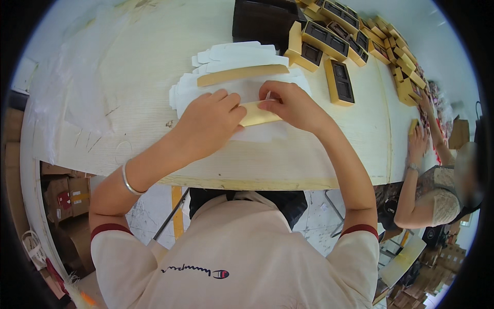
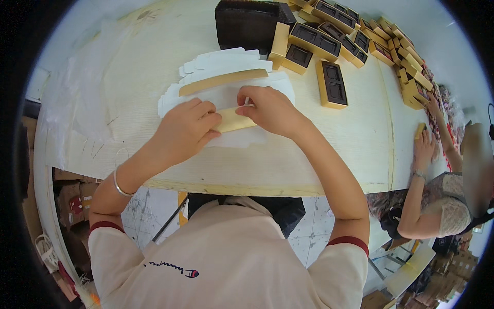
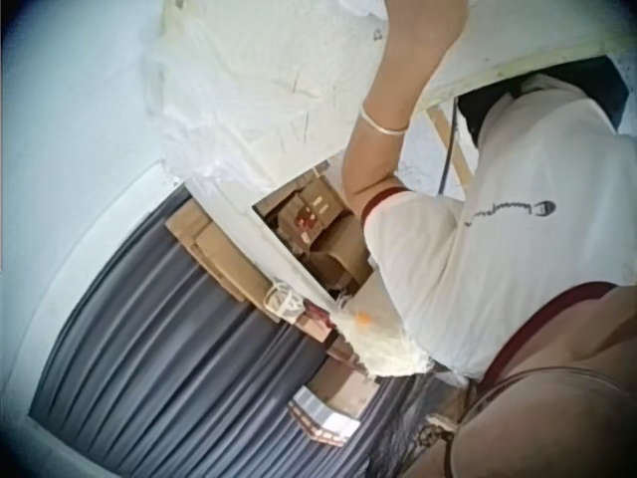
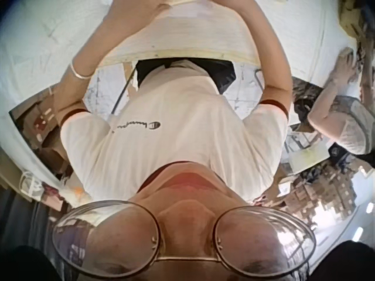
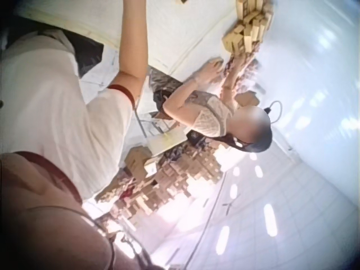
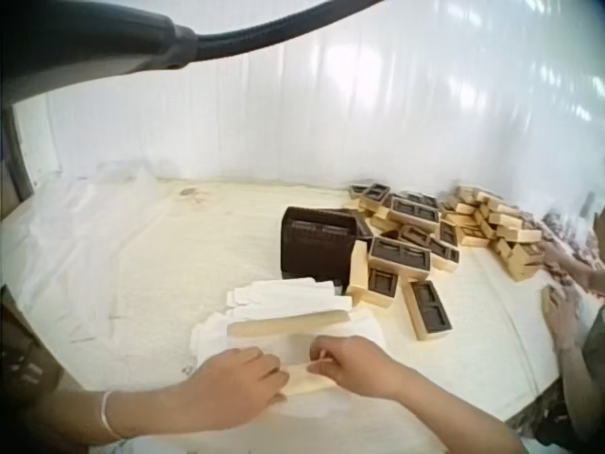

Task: The person folds flat cardboard pieces into small rectangular boxes and inserts black plastic trays into them. The person repeats this process multiple times, stacking the completed boxes on the table.

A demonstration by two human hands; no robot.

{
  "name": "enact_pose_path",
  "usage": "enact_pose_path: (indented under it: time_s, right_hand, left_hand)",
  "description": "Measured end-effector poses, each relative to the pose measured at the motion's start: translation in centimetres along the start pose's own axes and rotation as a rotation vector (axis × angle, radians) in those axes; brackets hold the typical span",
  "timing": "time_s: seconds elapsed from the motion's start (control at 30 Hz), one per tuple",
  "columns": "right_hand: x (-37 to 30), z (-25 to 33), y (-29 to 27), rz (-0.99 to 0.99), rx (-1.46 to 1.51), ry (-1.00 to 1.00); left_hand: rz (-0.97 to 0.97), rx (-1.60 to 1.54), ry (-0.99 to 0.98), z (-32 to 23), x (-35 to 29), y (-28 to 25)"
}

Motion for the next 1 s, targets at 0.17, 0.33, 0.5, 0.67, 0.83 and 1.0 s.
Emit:
enact_pose_path:
  time_s: [0.17,0.33,0.5,0.67,0.83,1.0]
  right_hand:
    - [-2.1,2.1,0.5,-0.176,-0.424,-0.370]
    - [-3.5,1.5,1.6,-0.143,-0.649,-0.603]
    - [-1.7,1.4,1.0,-0.045,-0.559,-0.492]
    - [1.8,0.2,0.8,0.090,-0.431,-0.264]
    - [0.4,1.3,1.4,0.069,-0.590,-0.390]
    - [-0.7,3.8,3.4,-0.036,-1.062,-0.577]
  left_hand:
    - [-0.128,0.013,0.098,0.4,-0.6,0.9]
    - [-0.014,0.084,0.104,0.7,-0.4,1.4]
    - [-0.015,0.057,0.162,2.6,0.8,1.7]
    - [0.089,0.049,-0.152,3.1,2.4,0.2]
    - [-0.396,-0.040,-0.140,3.9,3.3,-5.4]
    - [0.351,-0.414,-0.386,7.9,4.6,-1.4]
Point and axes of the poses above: each hand's wrist, its own x-axis towards the middle knuckle, its own y-axis out of the palm, z = x × y, the point moved 3 cm from there along x, towards the middle knuckle, and after that the axes turned 10 degrees about -y, right-handed, at the moved point
